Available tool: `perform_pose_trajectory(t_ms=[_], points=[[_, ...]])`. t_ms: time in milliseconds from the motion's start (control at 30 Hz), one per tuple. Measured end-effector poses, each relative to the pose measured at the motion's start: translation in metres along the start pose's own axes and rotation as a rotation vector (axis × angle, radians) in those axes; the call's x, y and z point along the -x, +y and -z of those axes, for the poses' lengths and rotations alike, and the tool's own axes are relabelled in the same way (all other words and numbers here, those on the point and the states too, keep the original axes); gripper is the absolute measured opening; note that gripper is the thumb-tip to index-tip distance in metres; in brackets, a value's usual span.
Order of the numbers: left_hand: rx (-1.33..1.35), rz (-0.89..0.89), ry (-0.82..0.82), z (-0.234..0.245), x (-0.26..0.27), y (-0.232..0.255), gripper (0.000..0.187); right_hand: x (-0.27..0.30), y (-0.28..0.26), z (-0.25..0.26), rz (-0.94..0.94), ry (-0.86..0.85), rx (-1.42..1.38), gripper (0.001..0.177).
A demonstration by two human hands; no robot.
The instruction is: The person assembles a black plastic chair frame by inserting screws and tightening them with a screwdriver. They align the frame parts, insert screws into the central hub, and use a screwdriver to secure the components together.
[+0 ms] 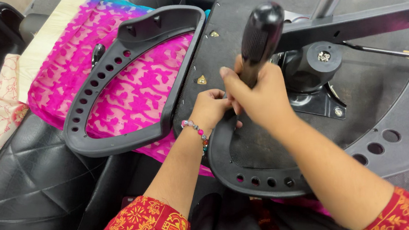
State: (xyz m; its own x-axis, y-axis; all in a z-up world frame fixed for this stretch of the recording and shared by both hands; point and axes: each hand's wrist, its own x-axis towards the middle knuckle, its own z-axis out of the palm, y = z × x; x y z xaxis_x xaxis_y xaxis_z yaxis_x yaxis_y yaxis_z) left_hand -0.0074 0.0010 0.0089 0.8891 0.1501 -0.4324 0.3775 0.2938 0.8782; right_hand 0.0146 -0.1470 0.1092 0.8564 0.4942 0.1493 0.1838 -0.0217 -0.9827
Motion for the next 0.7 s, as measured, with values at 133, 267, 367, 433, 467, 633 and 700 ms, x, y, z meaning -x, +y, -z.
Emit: perform_pose_trajectory(t_ms=[133,267,367,433,467,633,700], points=[[0.009,0.015,0.016,-0.009,0.011,0.013,0.019,-0.018,-0.006,0.018,-0.083,-0.233,-0.044,0.029],[-0.071,-0.002,0.038,-0.013,0.022,0.023,0.033,-0.019,-0.018,0.02,-0.007,-0.349,-0.175,0.028],[-0.109,0.055,0.069,-0.015,0.026,0.028,0.036,-0.017,-0.026,0.025,0.081,-0.383,-0.256,0.039],[-0.126,0.077,0.078,-0.017,0.028,0.032,0.036,-0.018,-0.033,0.032,0.131,-0.422,-0.288,0.047],[-0.133,0.083,0.08,-0.017,0.029,0.033,0.037,-0.021,-0.036,0.036,0.159,-0.458,-0.304,0.052],[-0.129,0.078,0.099,-0.018,0.025,0.03,0.033,-0.041,-0.045,0.047,0.103,-0.665,-0.237,0.052],[-0.091,0.063,0.091,-0.016,0.019,0.023,0.029,-0.049,-0.046,0.049,0.05,-0.796,-0.223,0.049]])
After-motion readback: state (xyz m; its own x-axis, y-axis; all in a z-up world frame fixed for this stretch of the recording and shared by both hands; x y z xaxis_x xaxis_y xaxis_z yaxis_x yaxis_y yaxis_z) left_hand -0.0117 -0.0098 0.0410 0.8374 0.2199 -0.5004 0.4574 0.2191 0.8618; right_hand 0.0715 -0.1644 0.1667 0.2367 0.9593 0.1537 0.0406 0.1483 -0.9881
